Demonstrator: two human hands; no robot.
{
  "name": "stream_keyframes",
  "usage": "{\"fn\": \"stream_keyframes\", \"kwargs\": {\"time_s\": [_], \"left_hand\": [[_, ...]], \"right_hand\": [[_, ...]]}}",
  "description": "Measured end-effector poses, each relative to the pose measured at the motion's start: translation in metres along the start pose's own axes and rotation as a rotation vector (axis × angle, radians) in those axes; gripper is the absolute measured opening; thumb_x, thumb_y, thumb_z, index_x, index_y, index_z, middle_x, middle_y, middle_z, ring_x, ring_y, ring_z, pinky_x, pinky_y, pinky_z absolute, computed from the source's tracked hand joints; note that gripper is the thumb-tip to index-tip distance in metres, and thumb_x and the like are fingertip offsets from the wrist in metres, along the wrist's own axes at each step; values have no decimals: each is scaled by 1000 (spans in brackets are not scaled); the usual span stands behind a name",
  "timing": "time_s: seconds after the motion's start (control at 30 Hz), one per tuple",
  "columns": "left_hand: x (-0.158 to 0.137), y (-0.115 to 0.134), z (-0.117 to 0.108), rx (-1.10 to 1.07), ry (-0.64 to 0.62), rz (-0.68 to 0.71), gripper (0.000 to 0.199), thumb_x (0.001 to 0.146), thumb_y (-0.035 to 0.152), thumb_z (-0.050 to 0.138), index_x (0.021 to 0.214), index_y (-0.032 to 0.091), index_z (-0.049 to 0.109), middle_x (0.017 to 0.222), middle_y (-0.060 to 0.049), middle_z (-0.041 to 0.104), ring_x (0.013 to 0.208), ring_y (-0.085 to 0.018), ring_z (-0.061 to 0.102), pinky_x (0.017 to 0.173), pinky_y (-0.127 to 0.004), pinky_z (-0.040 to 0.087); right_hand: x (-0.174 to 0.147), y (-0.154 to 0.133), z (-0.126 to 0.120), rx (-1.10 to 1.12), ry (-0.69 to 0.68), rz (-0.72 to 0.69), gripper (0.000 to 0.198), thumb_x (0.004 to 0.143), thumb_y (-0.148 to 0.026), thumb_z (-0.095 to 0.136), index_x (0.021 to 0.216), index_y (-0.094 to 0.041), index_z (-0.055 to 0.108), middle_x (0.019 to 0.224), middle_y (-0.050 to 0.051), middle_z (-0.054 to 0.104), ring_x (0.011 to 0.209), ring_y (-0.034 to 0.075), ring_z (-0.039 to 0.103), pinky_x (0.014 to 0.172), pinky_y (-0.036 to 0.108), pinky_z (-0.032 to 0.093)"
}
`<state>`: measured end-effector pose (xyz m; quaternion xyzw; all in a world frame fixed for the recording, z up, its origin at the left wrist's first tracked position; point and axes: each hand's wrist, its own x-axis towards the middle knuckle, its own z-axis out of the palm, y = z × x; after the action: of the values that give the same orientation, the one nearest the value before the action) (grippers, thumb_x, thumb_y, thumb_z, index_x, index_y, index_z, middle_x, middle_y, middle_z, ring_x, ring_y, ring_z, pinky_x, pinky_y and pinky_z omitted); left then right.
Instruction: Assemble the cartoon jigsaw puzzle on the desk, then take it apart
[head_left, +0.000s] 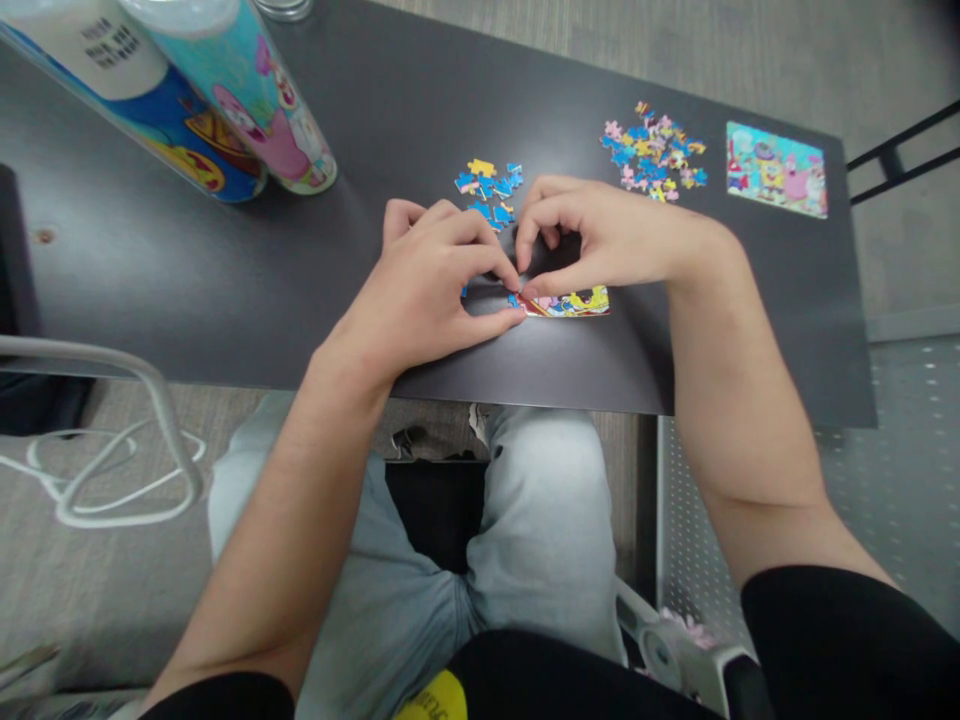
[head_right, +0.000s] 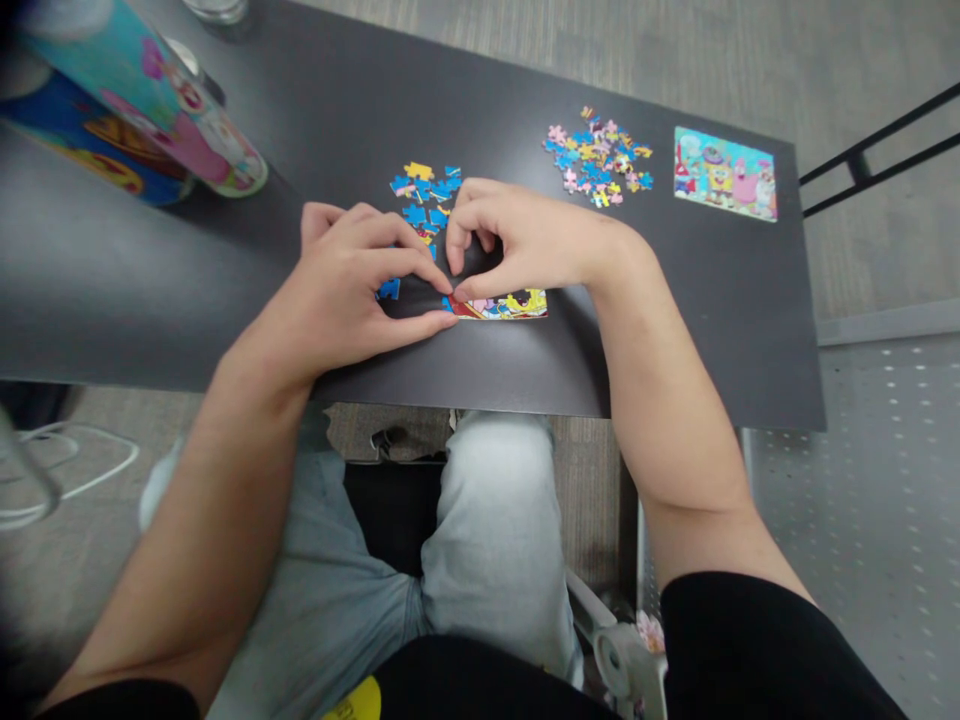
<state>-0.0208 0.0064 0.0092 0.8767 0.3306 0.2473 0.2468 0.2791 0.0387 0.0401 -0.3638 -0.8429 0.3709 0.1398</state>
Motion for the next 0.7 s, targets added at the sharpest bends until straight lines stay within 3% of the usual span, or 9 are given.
{"fn": "stream_keyframes", "kwargs": {"time_s": [0.13,0.37,0.7], "left_hand": [[0,-1,2,-28,8,1,13,105,50,92,114,41,93,130,-3,89,138,-38,76,134,-72,46],[1,10,-4,9,-38,-78,32,110,71,86,124,43,91,136,-7,90,143,-42,74,131,-75,53],[2,12,0,0,-69,-67,23,112,63,86,115,42,95,136,-7,88,145,-43,74,139,-77,47]], "right_hand": [[0,0,-1,6,-4,17,33,88,-50,110,106,-29,92,120,6,74,105,27,65,95,43,57],[-6,-13,-4,25,108,176,45,82,-66,117,101,-37,89,109,4,79,108,33,64,100,50,61],[-7,-14,-10,-33,238,176,43,91,-69,109,96,-34,84,112,8,82,104,33,63,102,53,57]]}}
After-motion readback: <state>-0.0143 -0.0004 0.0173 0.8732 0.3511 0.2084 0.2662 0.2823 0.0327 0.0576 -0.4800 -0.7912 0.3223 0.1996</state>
